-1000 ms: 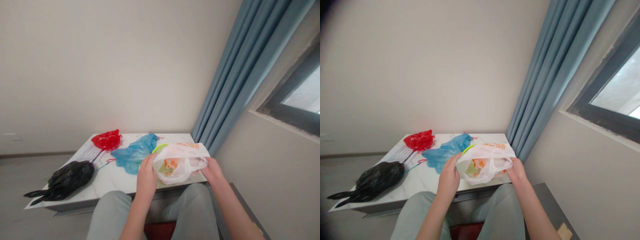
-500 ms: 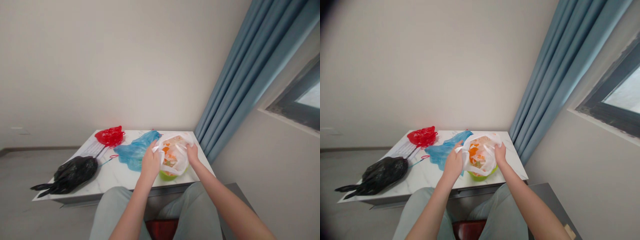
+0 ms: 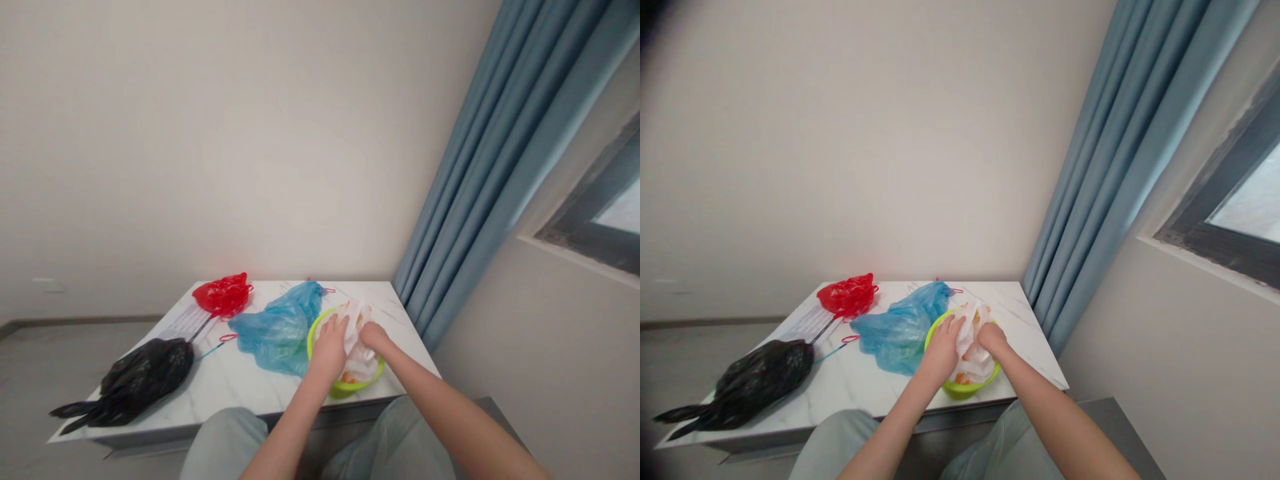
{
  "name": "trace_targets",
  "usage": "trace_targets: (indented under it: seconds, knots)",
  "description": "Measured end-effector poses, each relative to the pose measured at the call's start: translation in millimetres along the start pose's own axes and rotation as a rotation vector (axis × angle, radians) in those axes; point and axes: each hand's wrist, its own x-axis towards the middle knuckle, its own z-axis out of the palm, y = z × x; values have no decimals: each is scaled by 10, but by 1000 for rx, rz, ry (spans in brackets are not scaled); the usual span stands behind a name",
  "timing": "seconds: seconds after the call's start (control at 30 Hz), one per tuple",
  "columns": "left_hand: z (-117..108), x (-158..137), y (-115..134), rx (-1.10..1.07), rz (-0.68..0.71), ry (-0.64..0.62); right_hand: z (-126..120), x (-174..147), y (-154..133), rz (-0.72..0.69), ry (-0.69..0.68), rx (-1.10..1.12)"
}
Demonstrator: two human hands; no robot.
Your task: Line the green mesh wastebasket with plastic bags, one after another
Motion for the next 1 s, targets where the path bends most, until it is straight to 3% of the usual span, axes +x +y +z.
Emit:
trace_targets:
  seconds: [0.1, 0.17, 0.33, 0.4, 0.5, 0.6, 0.73, 0.83, 1.0]
  knots:
    - [-203, -4, 109, 23, -158, -52, -105, 160, -10, 169, 65, -139]
    - [-359, -12, 121, 52, -233, -37, -238, 197, 15, 205, 120, -233]
    - [-628, -15, 52, 133, -330, 15, -538, 41, 66, 146, 171, -461]
    - [-658, -21, 87, 176, -302, 88, -570, -52, 53, 97, 213, -519]
    - [-627, -24, 266, 220, -144, 190, -532, -134, -3, -42, 269, -567]
    - [-530, 16, 517, 209, -60, 192, -458, -133, -78, -173, 232, -465]
    - [-361, 173, 671, 259, -249, 135, -380, -85, -131, -280, 225, -230]
    - [-233, 299, 532, 307, -361, 87, -338, -54, -90, -296, 193, -265]
    - [-74, 377, 114, 270, -422, -169, -195, -4, 149, -157, -16, -554]
